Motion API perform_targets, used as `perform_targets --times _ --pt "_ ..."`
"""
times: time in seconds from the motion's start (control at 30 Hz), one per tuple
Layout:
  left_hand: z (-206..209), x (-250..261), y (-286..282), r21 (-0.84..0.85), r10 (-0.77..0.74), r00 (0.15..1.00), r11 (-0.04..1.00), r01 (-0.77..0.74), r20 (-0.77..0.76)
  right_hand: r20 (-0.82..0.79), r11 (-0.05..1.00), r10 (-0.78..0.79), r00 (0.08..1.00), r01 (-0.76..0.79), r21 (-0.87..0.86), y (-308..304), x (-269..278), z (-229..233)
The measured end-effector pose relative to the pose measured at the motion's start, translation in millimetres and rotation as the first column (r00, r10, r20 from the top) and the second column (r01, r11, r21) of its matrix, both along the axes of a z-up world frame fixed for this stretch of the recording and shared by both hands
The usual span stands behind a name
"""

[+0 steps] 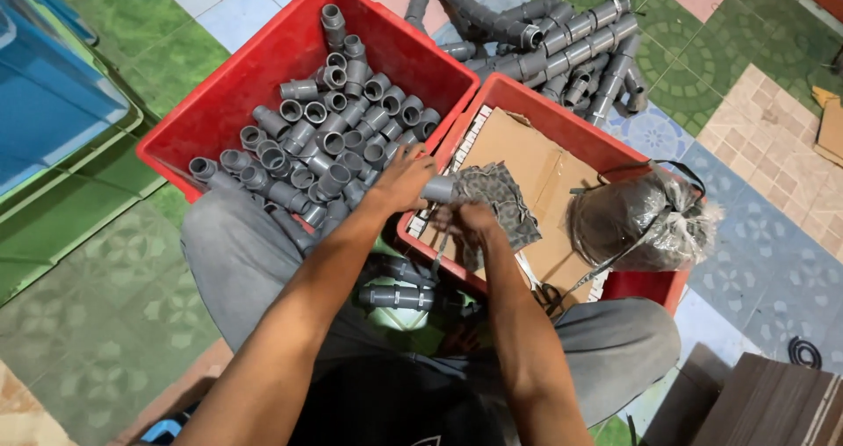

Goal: Assembling a complex structure of PVC pipes by manually attaching various fittings and connectors.

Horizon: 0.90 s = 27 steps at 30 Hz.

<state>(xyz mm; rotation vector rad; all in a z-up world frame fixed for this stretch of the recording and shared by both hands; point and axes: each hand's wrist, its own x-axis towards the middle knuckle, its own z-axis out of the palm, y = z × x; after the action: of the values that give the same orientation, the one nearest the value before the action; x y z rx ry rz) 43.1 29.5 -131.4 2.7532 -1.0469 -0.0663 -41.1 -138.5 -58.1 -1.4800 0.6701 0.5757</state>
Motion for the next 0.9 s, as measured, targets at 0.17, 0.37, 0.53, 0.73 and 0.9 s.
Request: perform_targets --times 0.17,0.37,0.53,0.73,0.9 --pt "6 2 -3 0.054 -0.006 0.999 0.999 0.004 0.034 0.162 0.956 -0.056 0.985 0.099 -0.276 -57 60 -80" --pt "27 -7 -1 0.085 0.034 0.997 0.996 -0.039 0.063 0.423 0.954 0.124 0.898 0.009 -0.299 -90 47 -20" --pt "48 -7 -1 0.097 0.075 0.993 0.992 -0.083 0.089 0.18 0.663 0.623 0.762 -0.391 -0.638 -97 36 13" --pt "55 -12 -6 0.088 0.074 0.994 0.993 -0.082 0.087 0.157 0.575 0.656 0.738 -0.356 -0.736 -93 37 5" --pt "51 -6 2 0.075 0.101 0.993 0.992 -0.105 0.061 0.162 0.643 0.598 0.785 -0.35 -0.681 -102 33 -2"
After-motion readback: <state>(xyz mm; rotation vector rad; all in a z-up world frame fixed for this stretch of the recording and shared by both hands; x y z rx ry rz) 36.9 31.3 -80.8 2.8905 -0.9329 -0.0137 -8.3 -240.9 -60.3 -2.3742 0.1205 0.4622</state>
